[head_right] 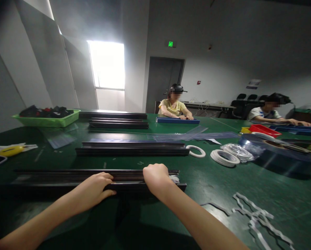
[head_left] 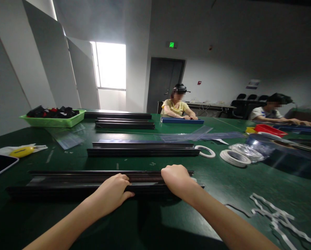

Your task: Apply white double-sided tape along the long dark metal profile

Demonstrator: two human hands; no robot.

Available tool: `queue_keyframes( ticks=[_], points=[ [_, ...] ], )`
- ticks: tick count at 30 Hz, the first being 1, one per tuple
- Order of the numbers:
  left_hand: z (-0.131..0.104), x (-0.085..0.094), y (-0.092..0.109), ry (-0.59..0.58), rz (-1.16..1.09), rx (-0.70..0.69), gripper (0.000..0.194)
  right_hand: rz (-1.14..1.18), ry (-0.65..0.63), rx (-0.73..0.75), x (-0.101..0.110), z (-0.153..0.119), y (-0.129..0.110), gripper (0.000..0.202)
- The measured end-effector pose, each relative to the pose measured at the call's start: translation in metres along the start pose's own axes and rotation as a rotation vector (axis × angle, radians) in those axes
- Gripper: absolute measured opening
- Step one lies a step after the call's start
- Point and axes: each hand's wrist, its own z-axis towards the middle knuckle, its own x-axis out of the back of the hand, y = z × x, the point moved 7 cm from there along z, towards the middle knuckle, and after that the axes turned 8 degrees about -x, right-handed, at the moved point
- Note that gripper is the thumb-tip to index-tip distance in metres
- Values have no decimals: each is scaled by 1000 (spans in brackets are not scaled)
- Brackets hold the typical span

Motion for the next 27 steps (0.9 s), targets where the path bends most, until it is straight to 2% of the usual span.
queue_keyframes(
  ticks=[10, 15, 22, 27],
  points=[
    [-3, -3, -4, -44, -17, 51, 27, 2, -23, -8, 0, 0, 5, 25],
    [-10, 6, -9, -82, -6, 138, 29, -1, -40, 10, -1, 0, 4, 25],
    [-20, 12, -19, -154, 33, 240, 22, -9, -36, 18, 1, -2, 2, 25],
    [-21, 15, -18, -130, 100, 255, 25, -28, -45, -9, -2, 1, 4, 24]
  ],
)
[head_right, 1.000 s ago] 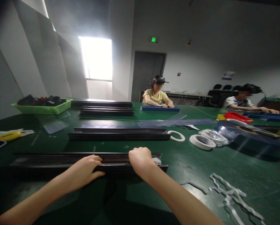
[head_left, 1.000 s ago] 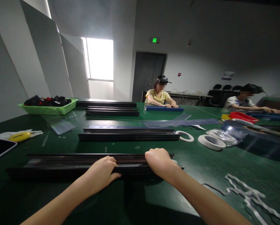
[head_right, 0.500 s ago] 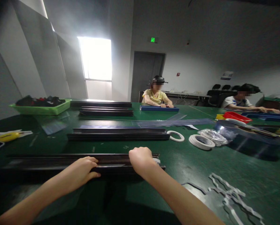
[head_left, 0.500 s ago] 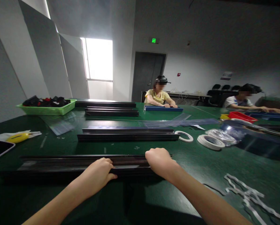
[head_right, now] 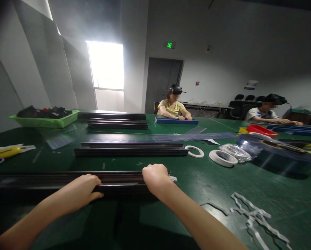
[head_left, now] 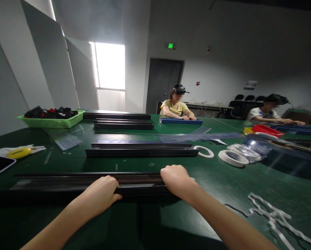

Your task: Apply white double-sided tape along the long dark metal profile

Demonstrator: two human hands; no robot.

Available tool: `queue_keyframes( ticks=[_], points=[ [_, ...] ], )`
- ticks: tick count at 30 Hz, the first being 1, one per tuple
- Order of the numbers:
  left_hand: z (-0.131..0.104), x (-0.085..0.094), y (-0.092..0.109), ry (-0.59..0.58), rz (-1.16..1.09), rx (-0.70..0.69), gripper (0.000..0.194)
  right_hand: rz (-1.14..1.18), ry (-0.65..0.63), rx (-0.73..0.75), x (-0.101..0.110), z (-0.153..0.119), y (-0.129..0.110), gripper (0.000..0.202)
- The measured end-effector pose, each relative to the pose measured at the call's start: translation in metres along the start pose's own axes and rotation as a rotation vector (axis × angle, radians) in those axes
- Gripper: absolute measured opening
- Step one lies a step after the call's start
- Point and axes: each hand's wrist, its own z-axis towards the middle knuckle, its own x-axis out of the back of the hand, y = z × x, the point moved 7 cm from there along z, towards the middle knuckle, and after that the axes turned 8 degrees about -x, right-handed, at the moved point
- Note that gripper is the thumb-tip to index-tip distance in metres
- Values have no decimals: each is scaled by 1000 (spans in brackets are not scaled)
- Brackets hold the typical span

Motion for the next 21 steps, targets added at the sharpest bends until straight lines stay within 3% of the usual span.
queue_keyframes(
  ticks=[4, 10, 14, 21],
  points=[
    [-1, 2, -3, 38, 78, 54, 35, -2, 2, 6, -1, 1, -1, 24],
    [-3, 1, 0, -9, 179, 82, 43, -9, 1, 13, -2, 2, -2, 23],
    [-4, 2, 4, -69, 190, 84, 46, -8, 6, 15, -3, 3, -3, 23],
    [-5, 2, 4, -63, 132, 66, 51, 2, 14, 12, -1, 2, -3, 24]
  ],
)
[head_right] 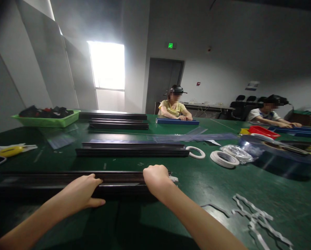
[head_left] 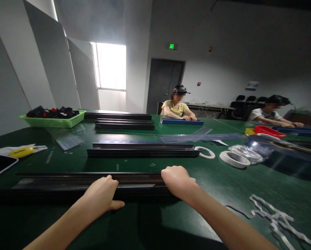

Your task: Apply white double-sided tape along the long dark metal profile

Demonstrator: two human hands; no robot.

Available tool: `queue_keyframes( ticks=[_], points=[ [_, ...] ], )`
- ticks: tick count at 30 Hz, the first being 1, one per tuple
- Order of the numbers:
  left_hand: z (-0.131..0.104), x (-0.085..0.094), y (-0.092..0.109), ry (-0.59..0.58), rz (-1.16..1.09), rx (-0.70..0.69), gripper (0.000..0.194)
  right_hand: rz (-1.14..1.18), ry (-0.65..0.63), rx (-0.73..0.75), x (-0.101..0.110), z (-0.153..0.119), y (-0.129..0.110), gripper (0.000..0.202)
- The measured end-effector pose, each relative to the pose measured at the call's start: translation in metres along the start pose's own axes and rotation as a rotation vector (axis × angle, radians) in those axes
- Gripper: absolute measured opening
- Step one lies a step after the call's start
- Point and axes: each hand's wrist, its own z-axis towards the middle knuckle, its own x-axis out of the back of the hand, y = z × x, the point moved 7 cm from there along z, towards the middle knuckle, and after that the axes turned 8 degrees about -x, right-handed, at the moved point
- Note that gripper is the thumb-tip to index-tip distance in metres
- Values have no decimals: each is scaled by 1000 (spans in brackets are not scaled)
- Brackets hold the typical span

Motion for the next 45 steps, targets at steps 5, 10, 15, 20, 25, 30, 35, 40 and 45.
queue_keyframes(
  ticks=[5, 10, 15, 20, 25, 30, 35, 40, 45],
  points=[
    [1, -2, 1, -5, -4, -13, 60, 1, -6, 3, 0, 0, -1, 23],
    [2, -2, 2, -10, 21, -25, 64, -2, -2, 3, 2, -1, -1, 24],
    [6, 1, 11, 27, 80, -71, 53, -4, -1, 6, 2, -2, -2, 23],
    [11, 1, 20, 91, 145, -114, 45, -13, -6, 8, 0, 0, -1, 25],
    [11, 0, 28, 143, 89, -209, 41, -12, 6, 9, 0, 0, -2, 22],
    [11, -2, 32, 165, -21, -283, 37, -4, 13, 11, 1, -2, -2, 24],
    [14, -3, 30, 150, -53, -314, 27, -1, 5, 13, 2, -3, -2, 23],
    [16, -3, 28, 138, -61, -336, 24, 12, 6, 13, 3, -3, -2, 26],
    [18, -5, 26, 134, -106, -358, 22, 16, 2, 13, 2, -3, -2, 27]
  ],
)
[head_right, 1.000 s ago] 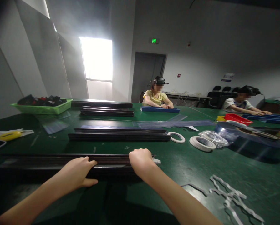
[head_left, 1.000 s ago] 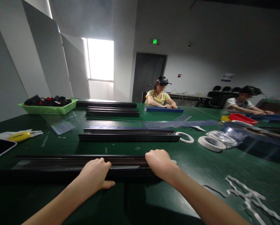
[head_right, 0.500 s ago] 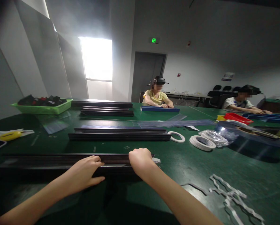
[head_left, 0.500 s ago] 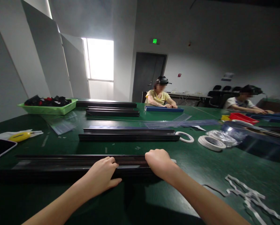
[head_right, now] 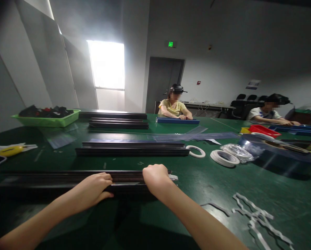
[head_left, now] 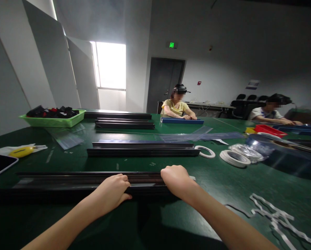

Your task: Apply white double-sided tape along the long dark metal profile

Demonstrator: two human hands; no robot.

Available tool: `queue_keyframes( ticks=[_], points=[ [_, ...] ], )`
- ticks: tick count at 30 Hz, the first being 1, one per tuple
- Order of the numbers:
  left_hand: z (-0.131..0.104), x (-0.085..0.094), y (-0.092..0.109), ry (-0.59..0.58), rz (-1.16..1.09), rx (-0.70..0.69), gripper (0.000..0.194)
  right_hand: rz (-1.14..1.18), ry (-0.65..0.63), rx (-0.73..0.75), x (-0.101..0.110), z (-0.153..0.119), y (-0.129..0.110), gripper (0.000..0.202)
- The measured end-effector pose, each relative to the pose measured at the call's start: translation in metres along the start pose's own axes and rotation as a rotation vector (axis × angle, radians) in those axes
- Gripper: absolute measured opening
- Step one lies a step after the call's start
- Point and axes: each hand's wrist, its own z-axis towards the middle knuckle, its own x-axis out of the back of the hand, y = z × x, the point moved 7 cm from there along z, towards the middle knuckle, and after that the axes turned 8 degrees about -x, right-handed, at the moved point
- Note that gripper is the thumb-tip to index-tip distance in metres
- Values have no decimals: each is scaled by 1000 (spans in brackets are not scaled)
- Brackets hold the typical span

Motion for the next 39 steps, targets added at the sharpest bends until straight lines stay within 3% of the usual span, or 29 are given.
queue_keyframes(
  ticks=[11, 39],
  points=[
    [-4, 5, 6, 13, -90, -56, 25, -6, 5, -2, 0, 1, 0, 25],
    [3, -1, 13, 62, 34, -28, 26, -1, 6, 0, 2, -1, 0, 27]
  ],
)
